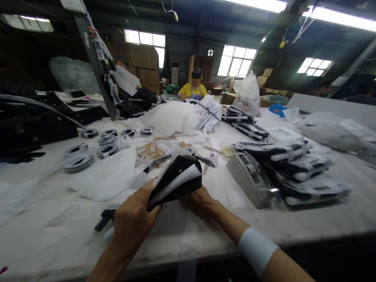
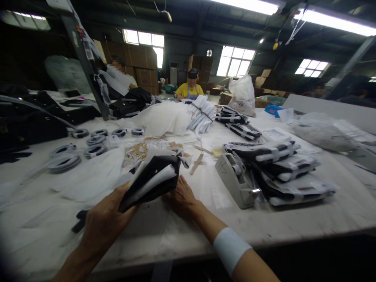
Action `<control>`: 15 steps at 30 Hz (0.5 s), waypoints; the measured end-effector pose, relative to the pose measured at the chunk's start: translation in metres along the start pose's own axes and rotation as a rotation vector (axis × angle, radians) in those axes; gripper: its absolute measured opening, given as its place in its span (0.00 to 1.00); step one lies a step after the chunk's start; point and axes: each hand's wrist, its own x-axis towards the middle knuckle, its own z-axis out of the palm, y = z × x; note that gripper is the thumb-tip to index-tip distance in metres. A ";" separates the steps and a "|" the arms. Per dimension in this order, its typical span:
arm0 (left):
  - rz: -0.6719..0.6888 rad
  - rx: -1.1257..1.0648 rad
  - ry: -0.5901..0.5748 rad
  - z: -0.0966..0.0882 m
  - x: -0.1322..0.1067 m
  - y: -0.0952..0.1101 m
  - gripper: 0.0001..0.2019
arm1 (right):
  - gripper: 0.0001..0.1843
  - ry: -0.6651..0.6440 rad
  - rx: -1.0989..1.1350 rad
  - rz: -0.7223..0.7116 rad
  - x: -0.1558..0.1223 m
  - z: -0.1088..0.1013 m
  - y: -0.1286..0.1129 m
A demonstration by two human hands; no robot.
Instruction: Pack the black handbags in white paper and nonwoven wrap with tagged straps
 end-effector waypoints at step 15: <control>-0.092 0.039 -0.016 -0.004 -0.001 -0.003 0.18 | 0.08 0.059 -0.033 0.451 0.040 -0.030 0.057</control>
